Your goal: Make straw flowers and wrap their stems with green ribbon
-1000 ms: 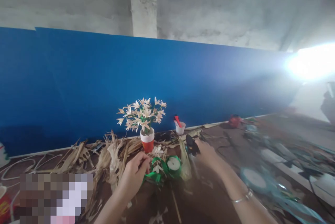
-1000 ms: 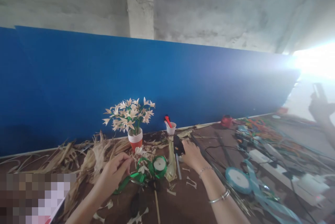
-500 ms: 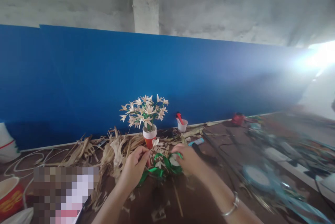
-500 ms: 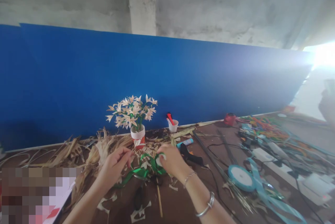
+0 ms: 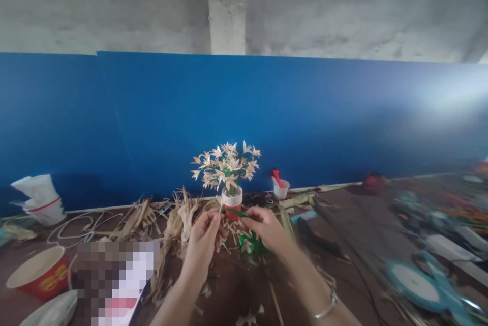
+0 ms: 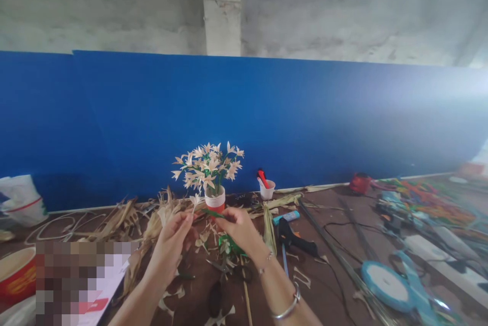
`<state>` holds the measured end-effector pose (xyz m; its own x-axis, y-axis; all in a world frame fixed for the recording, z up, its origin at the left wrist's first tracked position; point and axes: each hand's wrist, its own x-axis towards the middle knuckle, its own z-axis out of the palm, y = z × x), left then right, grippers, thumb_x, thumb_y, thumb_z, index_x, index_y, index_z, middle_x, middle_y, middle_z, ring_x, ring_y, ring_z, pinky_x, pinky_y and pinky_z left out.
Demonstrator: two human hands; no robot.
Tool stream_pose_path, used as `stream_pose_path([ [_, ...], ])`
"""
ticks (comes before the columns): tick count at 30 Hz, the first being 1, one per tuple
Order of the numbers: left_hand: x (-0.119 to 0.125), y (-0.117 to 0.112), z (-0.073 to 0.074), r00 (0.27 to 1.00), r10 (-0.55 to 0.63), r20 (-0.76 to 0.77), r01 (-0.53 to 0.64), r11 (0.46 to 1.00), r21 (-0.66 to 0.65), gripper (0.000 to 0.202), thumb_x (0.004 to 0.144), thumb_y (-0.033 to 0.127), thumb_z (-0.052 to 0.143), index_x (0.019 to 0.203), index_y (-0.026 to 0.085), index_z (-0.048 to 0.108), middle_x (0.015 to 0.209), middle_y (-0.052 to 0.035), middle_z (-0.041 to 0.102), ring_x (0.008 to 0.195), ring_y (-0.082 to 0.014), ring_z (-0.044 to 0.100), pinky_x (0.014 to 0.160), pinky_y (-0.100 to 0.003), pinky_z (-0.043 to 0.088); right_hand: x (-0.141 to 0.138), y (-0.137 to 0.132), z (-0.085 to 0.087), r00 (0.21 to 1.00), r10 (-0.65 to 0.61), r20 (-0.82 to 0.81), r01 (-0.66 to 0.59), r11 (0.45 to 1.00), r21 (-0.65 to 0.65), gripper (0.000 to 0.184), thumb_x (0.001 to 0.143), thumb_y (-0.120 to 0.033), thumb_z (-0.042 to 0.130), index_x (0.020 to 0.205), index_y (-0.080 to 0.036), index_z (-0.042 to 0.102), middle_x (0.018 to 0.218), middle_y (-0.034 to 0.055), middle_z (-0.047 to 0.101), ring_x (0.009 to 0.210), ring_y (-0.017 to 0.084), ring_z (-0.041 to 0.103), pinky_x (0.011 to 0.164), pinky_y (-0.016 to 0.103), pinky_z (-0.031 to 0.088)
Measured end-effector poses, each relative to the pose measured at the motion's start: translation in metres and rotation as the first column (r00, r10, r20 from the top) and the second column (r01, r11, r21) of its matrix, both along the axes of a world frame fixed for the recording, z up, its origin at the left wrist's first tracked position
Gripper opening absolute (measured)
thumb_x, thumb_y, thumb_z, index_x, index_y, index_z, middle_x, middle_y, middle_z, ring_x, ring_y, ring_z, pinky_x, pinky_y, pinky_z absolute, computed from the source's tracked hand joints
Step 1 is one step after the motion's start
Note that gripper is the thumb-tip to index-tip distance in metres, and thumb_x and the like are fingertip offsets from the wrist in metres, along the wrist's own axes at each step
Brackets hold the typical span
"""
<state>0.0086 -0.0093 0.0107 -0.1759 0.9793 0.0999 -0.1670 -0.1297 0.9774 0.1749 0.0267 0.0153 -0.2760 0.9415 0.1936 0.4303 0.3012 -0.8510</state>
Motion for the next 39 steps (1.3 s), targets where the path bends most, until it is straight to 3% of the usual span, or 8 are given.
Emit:
stream_pose_path([
  [4,0.003,-0.002,0.003,0.985,0.023,0.173,-0.013,0.998,-0.056,0.035,0.065,0.046,0.07,0.08,0.016,0.061,0.109,-0.0067,0.064,0.058,-0.0082,0.06,0.046,-0.018,0.043,0.008,-0.007,0.007,0.981,0.064,-0.183,-0.086,0.989,-0.12,0.019,0.074,-0.031,0.062,0.072,-0.013,0.065,0.06,-0.0011,0.06,0.055,0.01,0.051,0.056,0.021,0.039],
  [7,0.003,-0.003,0.005,0.947,-0.058,0.315,0.074,0.996,-0.041,0.028,0.065,0.039,0.073,0.074,0.016,0.06,0.105,-0.0058,0.067,0.075,-0.0137,0.065,0.059,-0.019,0.048,0.012,-0.01,0.007,0.973,0.175,-0.151,-0.205,0.955,-0.214,0.018,0.076,-0.03,0.061,0.072,-0.013,0.065,0.055,-0.0031,0.054,0.051,0.009,0.046,0.051,0.021,0.035],
  [10,0.003,-0.004,0.005,0.917,-0.119,0.38,0.132,0.991,-0.008,0.026,0.064,0.036,0.075,0.073,0.015,0.062,0.091,-0.0057,0.071,0.086,-0.0167,0.065,0.074,-0.023,0.05,0.012,-0.013,0.008,0.94,0.272,-0.206,-0.315,0.924,-0.218,0.022,0.072,-0.027,0.065,0.092,-0.016,0.065,0.069,-0.0019,0.06,0.063,0.012,0.053,0.057,0.022,0.041],
  [14,0.004,-0.004,0.006,0.917,-0.18,0.356,0.189,0.982,0.008,0.027,0.064,0.036,0.075,0.074,0.014,0.066,0.081,-0.0048,0.07,0.077,-0.0155,0.066,0.076,-0.024,0.05,0.004,-0.02,0.012,0.955,0.167,-0.246,-0.185,0.981,-0.053,0.043,0.072,-0.015,0.06,0.114,-0.021,0.052,0.091,0.0009,0.063,0.084,0.015,0.059,0.074,0.026,0.046],
  [19,0.007,-0.007,0.007,0.917,-0.197,0.346,0.215,0.976,-0.015,0.029,0.062,0.038,0.077,0.073,0.014,0.065,0.08,-0.0047,0.07,0.077,-0.0167,0.066,0.075,-0.025,0.051,-0.008,-0.032,0.018,0.99,0.117,-0.082,-0.113,0.992,0.059,0.029,0.075,-0.007,0.045,0.096,-0.019,0.059,0.095,0.0032,0.065,0.092,0.018,0.059,0.081,0.028,0.045],
  [27,0.008,-0.008,0.004,0.917,-0.186,0.352,0.213,0.976,-0.037,0.028,0.064,0.038,0.075,0.077,0.014,0.066,0.085,-0.0063,0.071,0.079,-0.0175,0.065,0.073,-0.026,0.051,-0.011,-0.039,0.025,0.997,-0.029,0.07,0.016,0.982,0.186,0.013,0.077,-0.011,0.05,0.083,-0.017,0.061,0.082,0.0041,0.067,0.079,0.018,0.061,0.072,0.026,0.043],
  [31,0.006,-0.006,0.0,0.949,-0.103,0.297,0.133,0.988,-0.082,0.033,0.064,0.041,0.073,0.084,0.016,0.067,0.081,-0.0044,0.07,0.076,-0.0168,0.064,0.064,-0.023,0.049,-0.008,-0.035,0.025,0.995,-0.098,0.01,0.091,0.956,0.281,0.009,0.075,-0.013,0.053,0.073,-0.017,0.06,0.08,0.004,0.063,0.077,0.016,0.058,0.071,0.026,0.043],
  [39,0.012,-0.009,0.002,0.972,-0.1,0.213,0.126,0.986,-0.112,0.032,0.061,0.043,0.074,0.075,0.016,0.067,0.068,0.0,0.066,0.061,-0.0099,0.057,0.053,-0.017,0.041,-0.007,-0.034,0.034,0.943,-0.096,-0.318,0.052,0.988,-0.144,0.013,0.071,-0.028,0.06,0.074,-0.016,0.063,0.06,-0.0021,0.056,0.054,0.01,0.049,0.052,0.021,0.038],
])
